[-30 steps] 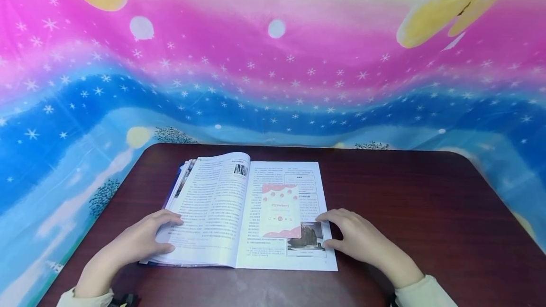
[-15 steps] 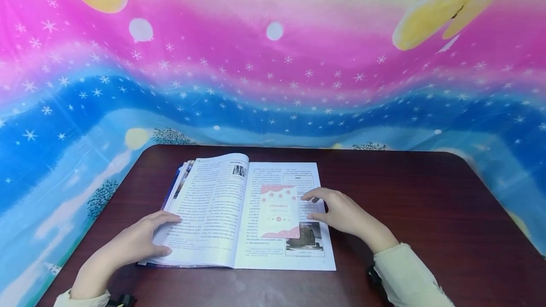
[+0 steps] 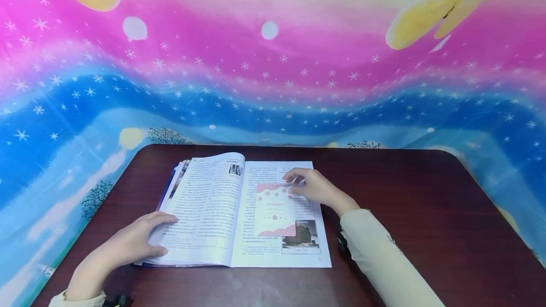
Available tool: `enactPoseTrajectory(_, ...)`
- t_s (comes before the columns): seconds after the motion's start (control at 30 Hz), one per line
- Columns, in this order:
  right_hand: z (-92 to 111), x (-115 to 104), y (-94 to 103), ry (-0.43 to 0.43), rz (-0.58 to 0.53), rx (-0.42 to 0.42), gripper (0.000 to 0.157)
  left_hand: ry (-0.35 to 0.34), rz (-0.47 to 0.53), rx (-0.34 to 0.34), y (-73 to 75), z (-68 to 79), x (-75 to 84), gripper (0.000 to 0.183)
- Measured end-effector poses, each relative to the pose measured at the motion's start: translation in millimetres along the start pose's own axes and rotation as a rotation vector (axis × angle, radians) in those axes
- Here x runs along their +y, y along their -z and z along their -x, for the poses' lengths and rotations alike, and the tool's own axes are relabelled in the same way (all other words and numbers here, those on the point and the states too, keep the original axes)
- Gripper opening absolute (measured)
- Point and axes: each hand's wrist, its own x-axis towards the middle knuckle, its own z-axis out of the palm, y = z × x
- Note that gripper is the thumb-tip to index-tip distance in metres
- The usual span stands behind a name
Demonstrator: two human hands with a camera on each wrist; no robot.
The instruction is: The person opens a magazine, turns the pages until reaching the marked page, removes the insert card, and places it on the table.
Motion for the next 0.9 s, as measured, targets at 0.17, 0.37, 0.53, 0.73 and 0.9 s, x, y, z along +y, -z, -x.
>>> enactPoseTrajectory(0.17, -16, -1, -3.4, -0.034, 0.007, -0.017, 0.030, 0.001, 0.004, 0.000, 0.5, 0.2, 0.7, 0.066)
enactPoseTrajectory(0.37, -28, -2, -7.5, -0.081, -0.062, -0.082, 0.032, 0.011, 0.013, -0.006, 0.3, -0.1, 1.0, 0.066)
enactPoseTrajectory(0.53, -32, 0, -13.5, -0.120, -0.089, -0.115, 0.034, 0.022, 0.014, -0.013, -1.5, 0.3, 0.2, 0.067)
enactPoseTrajectory(0.73, -36, -4, -17.3, -0.140, -0.034, -0.144, 0.036, 0.023, 0.005, -0.016, -1.9, 0.3, -1.0, 0.067)
enactPoseTrajectory(0.9, -37, -6, -15.7, -0.136, -0.003, -0.141, 0.032, 0.007, 0.003, -0.013, -1.8, -1.0, -1.4, 0.067)
